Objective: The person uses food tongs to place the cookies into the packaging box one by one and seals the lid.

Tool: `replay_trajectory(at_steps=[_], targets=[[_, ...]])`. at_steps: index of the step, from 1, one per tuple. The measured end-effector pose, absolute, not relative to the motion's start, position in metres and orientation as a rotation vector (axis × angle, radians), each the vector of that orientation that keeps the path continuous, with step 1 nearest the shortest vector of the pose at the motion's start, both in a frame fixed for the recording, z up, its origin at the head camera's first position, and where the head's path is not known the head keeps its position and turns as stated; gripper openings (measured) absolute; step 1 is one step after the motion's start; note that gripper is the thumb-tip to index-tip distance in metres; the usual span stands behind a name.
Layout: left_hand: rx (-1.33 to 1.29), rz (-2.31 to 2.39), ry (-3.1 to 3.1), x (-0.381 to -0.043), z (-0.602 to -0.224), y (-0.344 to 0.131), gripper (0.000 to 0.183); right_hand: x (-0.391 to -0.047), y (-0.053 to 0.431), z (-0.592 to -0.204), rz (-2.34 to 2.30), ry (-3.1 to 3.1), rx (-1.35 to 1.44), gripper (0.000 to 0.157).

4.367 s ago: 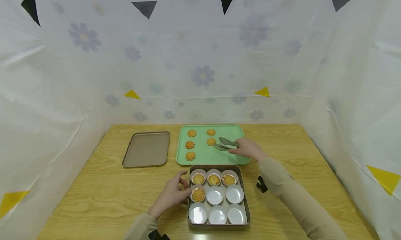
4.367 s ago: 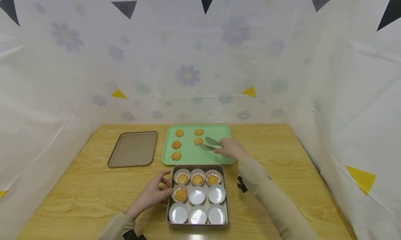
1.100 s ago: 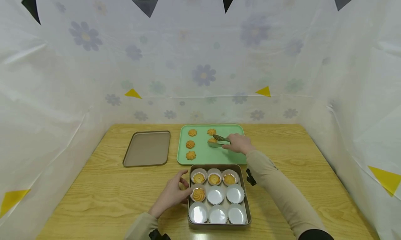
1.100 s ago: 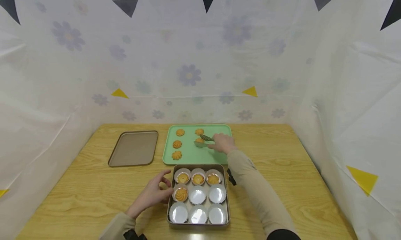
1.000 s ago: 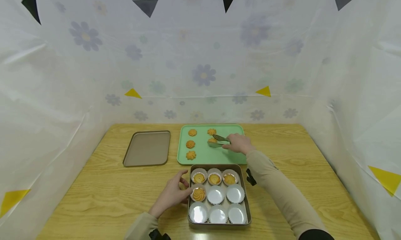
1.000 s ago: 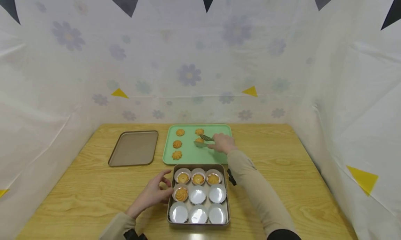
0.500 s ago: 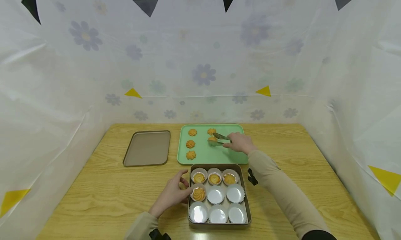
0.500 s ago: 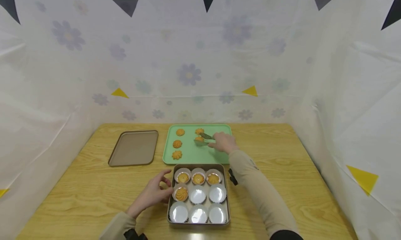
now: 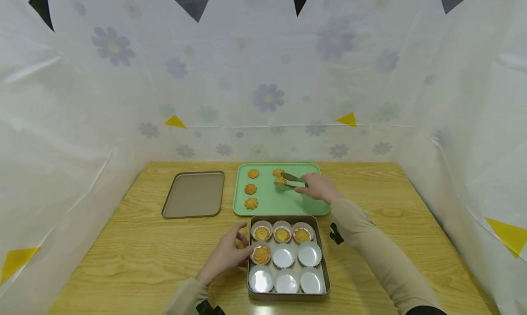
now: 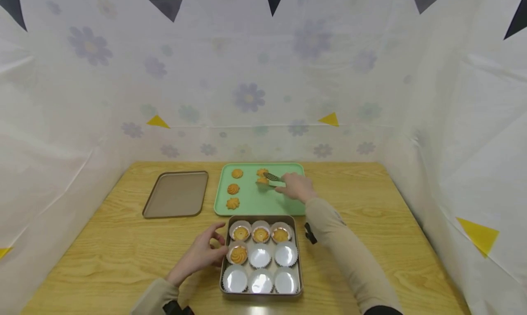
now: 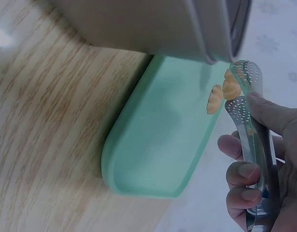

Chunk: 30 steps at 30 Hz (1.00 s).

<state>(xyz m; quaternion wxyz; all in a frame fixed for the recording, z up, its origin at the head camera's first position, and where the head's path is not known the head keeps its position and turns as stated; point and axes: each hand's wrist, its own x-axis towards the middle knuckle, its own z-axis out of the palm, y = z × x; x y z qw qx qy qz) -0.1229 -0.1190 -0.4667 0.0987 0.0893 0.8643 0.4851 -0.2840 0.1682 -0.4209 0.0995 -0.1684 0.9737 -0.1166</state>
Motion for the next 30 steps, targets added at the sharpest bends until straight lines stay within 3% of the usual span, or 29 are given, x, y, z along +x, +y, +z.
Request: replay_trajectory(at_steps=[8,16,26,30], targets=[[0.256,1.443,2.549,-0.122,-0.467,-0.12,0.07,-0.277,0.172,-0.415,-0.366,2.909,-0.573,0.051],[0.255,1.446,2.543,-0.122,-0.468,-0.12,0.07,-0.266,0.177,-0.411,-0.388,2.941,-0.669,0.028],[0.24,1.456,2.528,-0.121,-0.467,-0.12,0.071,-0.246,0.181,-0.402,-0.414,2.967,-0.742,0.042],[0.235,1.46,2.521,-0.121,-0.468,-0.12,0.072,-0.239,0.183,-0.4,-0.425,2.983,-0.781,0.036]])
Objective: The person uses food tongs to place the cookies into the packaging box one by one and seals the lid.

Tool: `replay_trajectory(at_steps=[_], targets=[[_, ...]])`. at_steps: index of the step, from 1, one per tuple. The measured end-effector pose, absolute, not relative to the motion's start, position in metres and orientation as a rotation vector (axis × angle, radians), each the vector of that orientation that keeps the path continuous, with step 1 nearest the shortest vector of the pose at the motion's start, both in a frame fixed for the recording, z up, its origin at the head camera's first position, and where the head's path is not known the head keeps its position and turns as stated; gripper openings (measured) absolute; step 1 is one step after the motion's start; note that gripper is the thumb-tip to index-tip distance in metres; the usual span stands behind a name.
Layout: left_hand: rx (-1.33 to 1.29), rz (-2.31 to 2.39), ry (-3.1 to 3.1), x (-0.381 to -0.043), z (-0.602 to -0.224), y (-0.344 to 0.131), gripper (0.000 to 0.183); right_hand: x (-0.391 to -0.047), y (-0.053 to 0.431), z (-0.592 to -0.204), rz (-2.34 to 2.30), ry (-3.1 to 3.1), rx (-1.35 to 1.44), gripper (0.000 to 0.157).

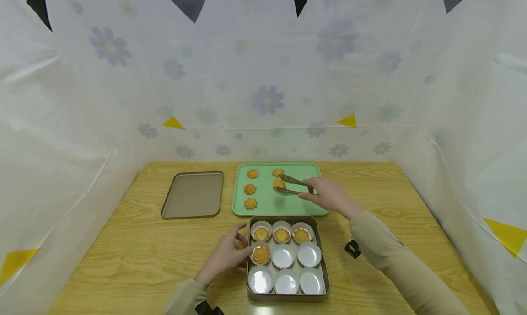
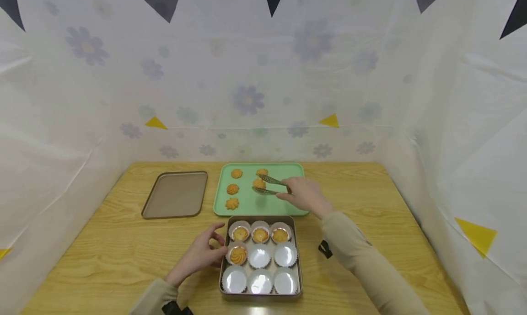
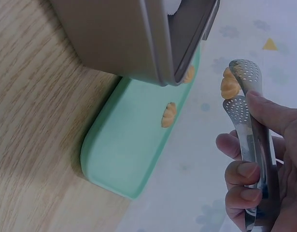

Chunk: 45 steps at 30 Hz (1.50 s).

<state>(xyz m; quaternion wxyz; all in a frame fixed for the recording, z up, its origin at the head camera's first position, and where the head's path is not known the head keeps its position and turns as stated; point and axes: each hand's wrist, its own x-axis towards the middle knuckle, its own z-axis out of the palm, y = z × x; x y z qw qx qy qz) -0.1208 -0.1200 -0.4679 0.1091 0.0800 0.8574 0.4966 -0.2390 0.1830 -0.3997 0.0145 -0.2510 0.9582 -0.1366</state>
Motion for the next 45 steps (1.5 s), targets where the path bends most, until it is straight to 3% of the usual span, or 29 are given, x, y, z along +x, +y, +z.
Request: replay_trajectory(at_steps=[11,18,25,37,45], targets=[[0.241,1.447,2.529,-0.121,-0.466,-0.12,0.072,-0.217,0.186,-0.391,-0.416,3.029,-0.883,0.02],[0.24,1.467,2.513,-0.12,-0.466,-0.12,0.072,-0.203,0.188,-0.386,-0.39,3.034,-0.965,0.021],[0.245,1.456,2.527,-0.12,-0.466,-0.121,0.072,-0.192,0.19,-0.385,-0.325,3.017,-0.984,0.036],[0.255,1.445,2.532,-0.121,-0.467,-0.12,0.071,-0.172,0.196,-0.39,-0.288,3.0,-1.081,0.032],[0.256,1.445,2.53,-0.121,-0.467,-0.12,0.071,-0.161,0.201,-0.39,-0.32,2.963,-1.192,0.021]])
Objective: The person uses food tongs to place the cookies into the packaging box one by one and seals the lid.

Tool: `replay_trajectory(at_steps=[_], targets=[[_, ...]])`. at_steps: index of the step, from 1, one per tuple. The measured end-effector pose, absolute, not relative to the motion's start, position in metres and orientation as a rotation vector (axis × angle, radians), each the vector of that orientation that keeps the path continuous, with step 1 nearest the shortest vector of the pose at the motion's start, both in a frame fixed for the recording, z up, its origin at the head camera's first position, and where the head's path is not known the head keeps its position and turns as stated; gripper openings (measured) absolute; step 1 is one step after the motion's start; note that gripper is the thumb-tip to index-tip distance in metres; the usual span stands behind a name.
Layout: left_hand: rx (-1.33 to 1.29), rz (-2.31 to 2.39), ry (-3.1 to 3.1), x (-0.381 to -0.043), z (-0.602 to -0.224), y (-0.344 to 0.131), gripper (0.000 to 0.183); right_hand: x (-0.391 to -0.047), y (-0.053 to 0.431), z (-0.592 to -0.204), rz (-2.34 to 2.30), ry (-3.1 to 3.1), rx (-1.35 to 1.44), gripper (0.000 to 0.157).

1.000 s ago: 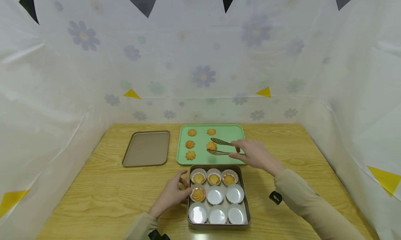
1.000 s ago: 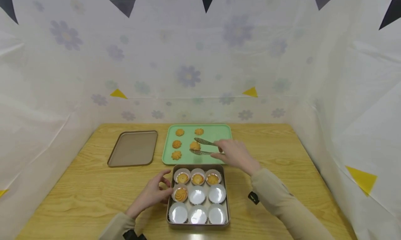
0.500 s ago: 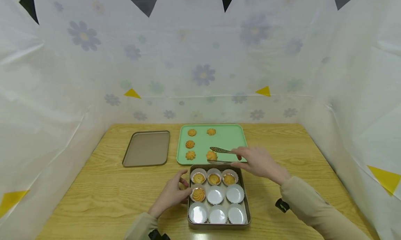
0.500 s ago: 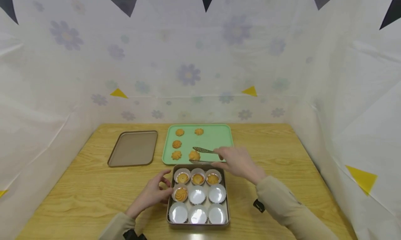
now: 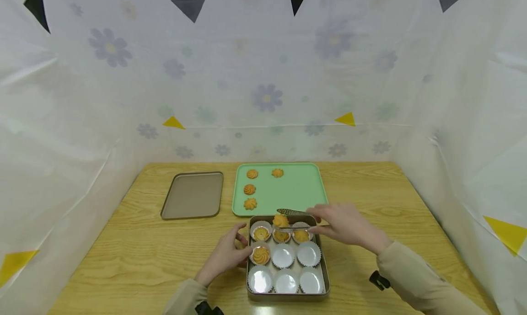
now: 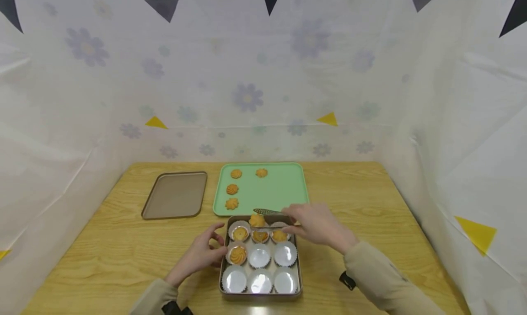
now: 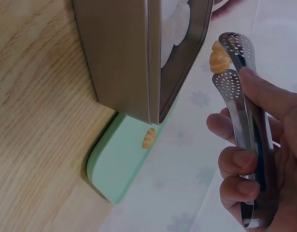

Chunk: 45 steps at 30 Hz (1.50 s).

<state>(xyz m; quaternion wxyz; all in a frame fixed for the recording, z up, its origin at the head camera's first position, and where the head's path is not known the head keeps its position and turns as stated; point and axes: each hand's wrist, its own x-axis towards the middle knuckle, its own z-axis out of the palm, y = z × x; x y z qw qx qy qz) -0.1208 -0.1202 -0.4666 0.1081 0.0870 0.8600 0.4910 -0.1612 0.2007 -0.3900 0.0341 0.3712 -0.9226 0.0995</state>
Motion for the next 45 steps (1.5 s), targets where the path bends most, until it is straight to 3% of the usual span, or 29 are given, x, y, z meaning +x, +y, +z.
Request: replay_trajectory(at_steps=[7,13,19,45], targets=[[0.265,1.433,2.542,-0.121,-0.466,-0.12,0.07,-0.155,0.203,-0.391,0.314,-2.906,1.19,0.028],[0.268,1.438,2.54,-0.121,-0.466,-0.121,0.07,-0.153,0.203,-0.39,0.312,-2.923,1.29,0.023],[0.266,1.43,2.55,-0.121,-0.466,-0.12,0.07,-0.152,0.204,-0.393,0.334,-2.963,1.336,0.044],[0.269,1.428,2.549,-0.12,-0.466,-0.121,0.071,-0.149,0.193,-0.398,0.196,-2.927,1.431,0.031]])
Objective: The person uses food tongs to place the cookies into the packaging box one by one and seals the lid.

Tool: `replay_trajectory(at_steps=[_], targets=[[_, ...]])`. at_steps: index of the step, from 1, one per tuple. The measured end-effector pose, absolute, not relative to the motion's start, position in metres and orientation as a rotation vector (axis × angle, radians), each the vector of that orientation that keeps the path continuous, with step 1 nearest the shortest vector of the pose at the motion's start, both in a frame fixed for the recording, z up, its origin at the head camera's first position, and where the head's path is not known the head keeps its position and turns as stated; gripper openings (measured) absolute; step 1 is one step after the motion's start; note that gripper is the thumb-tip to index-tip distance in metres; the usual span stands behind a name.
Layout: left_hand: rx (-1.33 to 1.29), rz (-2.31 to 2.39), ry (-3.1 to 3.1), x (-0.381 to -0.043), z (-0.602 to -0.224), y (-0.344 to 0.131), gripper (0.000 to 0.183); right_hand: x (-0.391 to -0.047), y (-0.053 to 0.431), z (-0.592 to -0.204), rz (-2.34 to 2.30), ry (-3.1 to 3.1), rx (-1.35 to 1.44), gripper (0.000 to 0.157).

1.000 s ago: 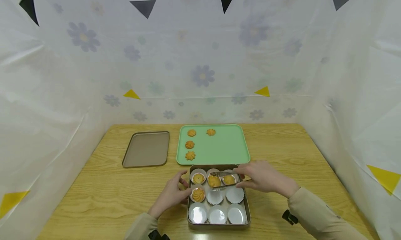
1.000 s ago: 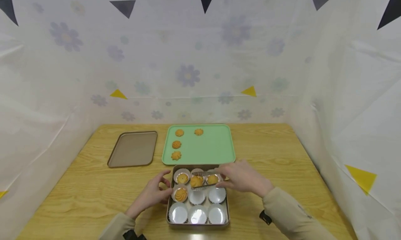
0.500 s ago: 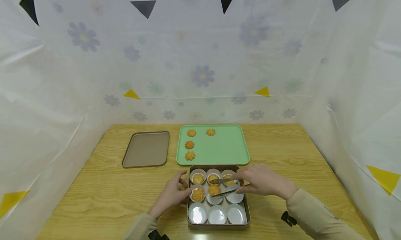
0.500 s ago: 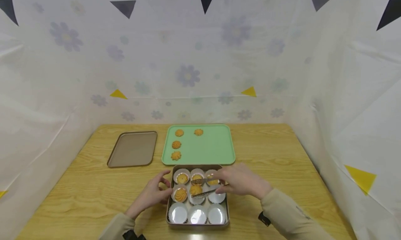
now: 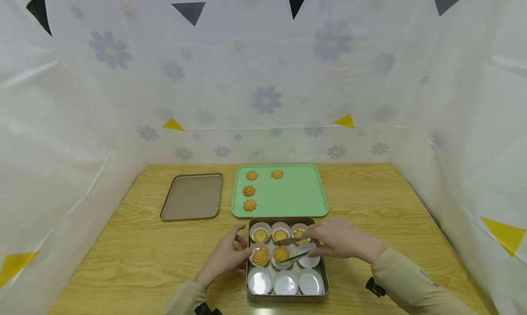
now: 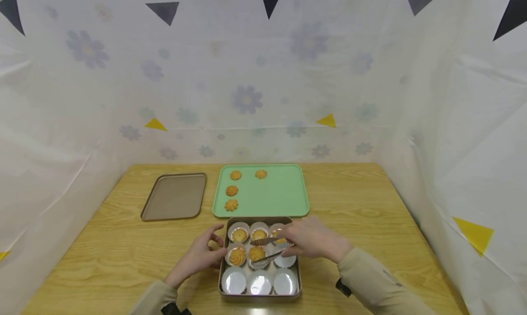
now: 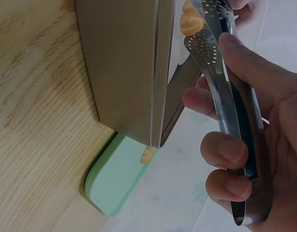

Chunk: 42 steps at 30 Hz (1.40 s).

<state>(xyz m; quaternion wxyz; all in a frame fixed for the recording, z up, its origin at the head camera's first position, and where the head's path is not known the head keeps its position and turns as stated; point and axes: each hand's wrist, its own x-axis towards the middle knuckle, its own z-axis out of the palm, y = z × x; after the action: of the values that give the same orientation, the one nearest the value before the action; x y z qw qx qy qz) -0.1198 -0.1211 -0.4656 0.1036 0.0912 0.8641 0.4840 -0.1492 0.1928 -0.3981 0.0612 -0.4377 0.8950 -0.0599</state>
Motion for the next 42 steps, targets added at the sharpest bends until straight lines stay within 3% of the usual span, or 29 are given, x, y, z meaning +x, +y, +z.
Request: replay_trajectory(at_steps=[28,42], targets=[[0.243,1.452,2.523,-0.1188,-0.4626,-0.1204,0.071,-0.1481,0.1867,-0.4011,-0.058,2.755,-1.374,0.025],[0.244,1.446,2.523,-0.1186,-0.463,-0.1204,0.072,-0.1469,0.1838,-0.4009,-0.004,2.771,-1.38,0.03]])
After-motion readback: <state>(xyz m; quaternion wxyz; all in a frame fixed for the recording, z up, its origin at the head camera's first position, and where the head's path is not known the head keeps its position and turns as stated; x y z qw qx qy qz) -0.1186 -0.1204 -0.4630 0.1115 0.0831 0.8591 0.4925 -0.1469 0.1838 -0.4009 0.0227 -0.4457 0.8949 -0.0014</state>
